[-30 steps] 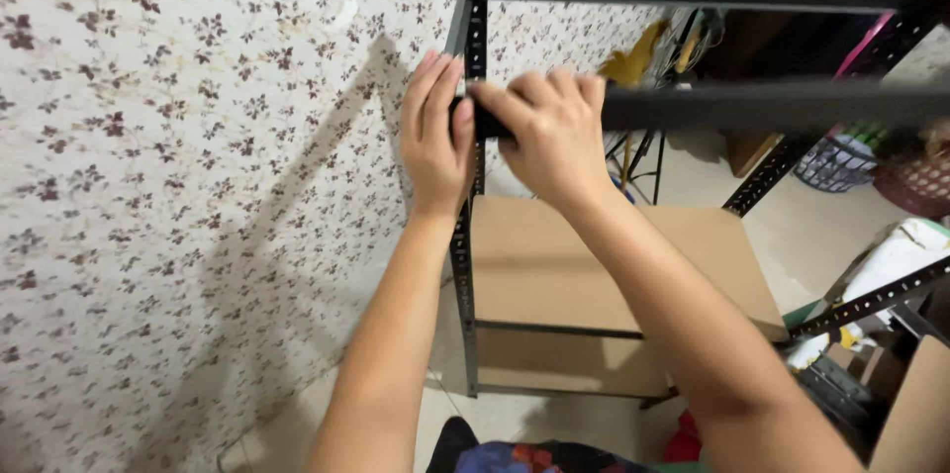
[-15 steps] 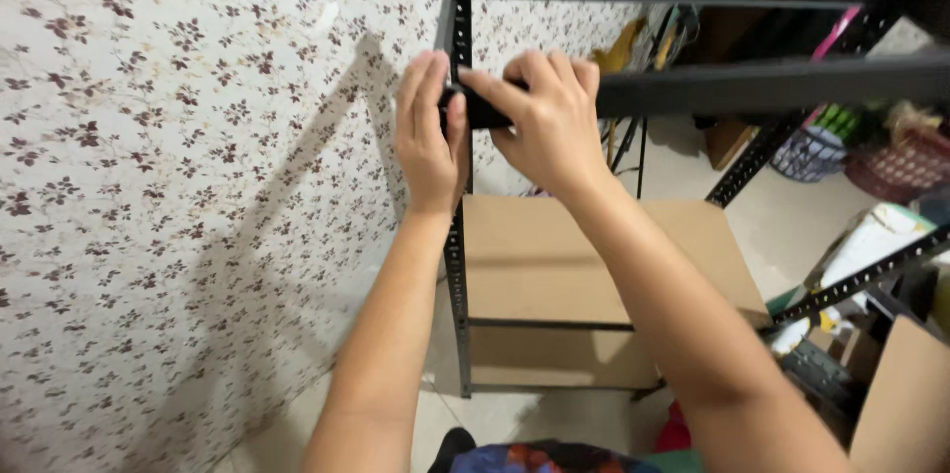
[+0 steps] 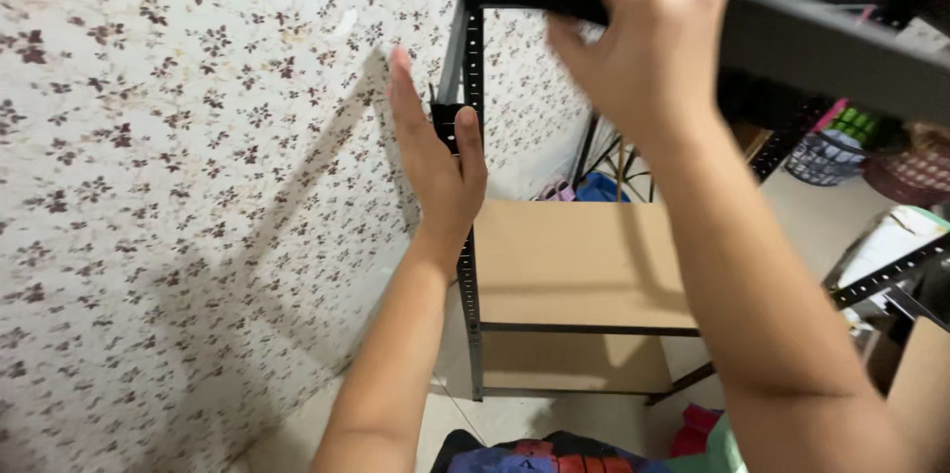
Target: The person assembles a metal shelving unit by connecting vertical posts with horizontal beams and inserting metal brackets. They repeatedly attach and detach components to fit them into place.
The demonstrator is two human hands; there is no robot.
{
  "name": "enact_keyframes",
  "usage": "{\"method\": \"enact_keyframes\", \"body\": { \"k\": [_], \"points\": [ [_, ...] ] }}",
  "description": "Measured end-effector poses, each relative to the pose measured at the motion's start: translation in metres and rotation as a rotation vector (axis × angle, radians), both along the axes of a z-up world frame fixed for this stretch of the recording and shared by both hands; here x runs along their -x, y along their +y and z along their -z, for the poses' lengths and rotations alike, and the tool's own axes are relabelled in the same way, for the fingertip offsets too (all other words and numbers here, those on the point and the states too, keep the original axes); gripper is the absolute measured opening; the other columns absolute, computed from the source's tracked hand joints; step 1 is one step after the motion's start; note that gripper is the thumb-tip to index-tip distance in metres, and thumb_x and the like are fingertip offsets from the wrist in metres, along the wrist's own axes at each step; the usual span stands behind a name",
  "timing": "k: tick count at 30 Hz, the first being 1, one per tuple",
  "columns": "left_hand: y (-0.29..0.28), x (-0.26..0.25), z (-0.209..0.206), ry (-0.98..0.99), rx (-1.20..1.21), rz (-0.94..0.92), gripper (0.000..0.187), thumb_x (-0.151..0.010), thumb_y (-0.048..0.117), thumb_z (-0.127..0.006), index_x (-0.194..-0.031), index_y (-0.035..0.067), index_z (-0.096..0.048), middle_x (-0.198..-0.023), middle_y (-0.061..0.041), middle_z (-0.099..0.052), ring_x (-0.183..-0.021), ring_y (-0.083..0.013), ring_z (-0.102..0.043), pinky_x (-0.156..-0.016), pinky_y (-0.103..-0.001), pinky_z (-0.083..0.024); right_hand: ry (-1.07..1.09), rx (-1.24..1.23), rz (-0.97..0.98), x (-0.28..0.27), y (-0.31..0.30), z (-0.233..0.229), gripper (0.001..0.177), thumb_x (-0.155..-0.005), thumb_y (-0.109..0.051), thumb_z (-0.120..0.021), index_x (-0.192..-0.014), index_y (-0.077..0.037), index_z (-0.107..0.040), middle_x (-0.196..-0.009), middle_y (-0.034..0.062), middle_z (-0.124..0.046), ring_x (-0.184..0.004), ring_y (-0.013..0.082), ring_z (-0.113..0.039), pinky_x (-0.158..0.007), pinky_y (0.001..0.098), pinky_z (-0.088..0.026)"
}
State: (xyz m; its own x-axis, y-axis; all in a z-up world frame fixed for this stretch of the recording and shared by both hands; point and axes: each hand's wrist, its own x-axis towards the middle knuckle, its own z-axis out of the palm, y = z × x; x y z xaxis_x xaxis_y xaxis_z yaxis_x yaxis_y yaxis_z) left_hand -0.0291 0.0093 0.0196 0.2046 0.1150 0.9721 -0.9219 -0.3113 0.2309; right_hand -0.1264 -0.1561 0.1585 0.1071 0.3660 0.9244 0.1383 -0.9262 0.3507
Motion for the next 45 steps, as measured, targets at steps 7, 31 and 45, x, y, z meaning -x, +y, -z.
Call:
{"method": "enact_keyframes", "body": {
  "k": [7, 31, 45],
  "points": [
    [-0.023, 0.033, -0.011, 0.072, -0.212, 0.319, 0.057, -0.12, 0.026, -0.052, -0.164, 0.006, -0.021, -0.167, -0.013, -0.036, -0.155, -0.0312, -0.042, -0.127, -0.04, -0.037, 0.257, -0.463, -0.51, 0.012, 0.006, 0.033, 0.065, -0.087, 0.004, -0.085, -0.144, -0.009, -0.057, -0.116, 0.0077, -0.054, -0.109, 0.0206, -0.059, -0.096, 0.029, -0.052],
    [-0.3, 0.177, 0.051, 0.194, -0.688, 0.813, 0.059, -0.093, 0.026, -0.069, -0.149, 0.025, -0.05, -0.116, -0.012, -0.073, -0.099, -0.0366, -0.07, -0.079, -0.048, -0.057, 0.022, -1.623, -0.444, 0.128, -0.188, 0.326, 0.052, -0.11, -0.051, -0.038, -0.133, -0.008, -0.055, -0.121, 0.0048, -0.063, -0.11, 0.0168, -0.06, -0.096, 0.0326, -0.048],
    [-0.421, 0.275, 0.213, 0.559, -1.502, 0.804, 0.039, -0.092, 0.045, -0.065, -0.122, 0.021, -0.07, -0.109, -0.014, -0.073, -0.101, -0.0369, -0.07, -0.083, -0.053, -0.055, -1.014, -2.2, -0.82, 0.388, -0.428, 0.48, 0.039, -0.101, -0.019, -0.034, -0.122, -0.002, -0.062, -0.126, 0.0163, -0.066, -0.11, 0.0372, -0.067, -0.097, 0.0646, -0.054]
  ]
}}
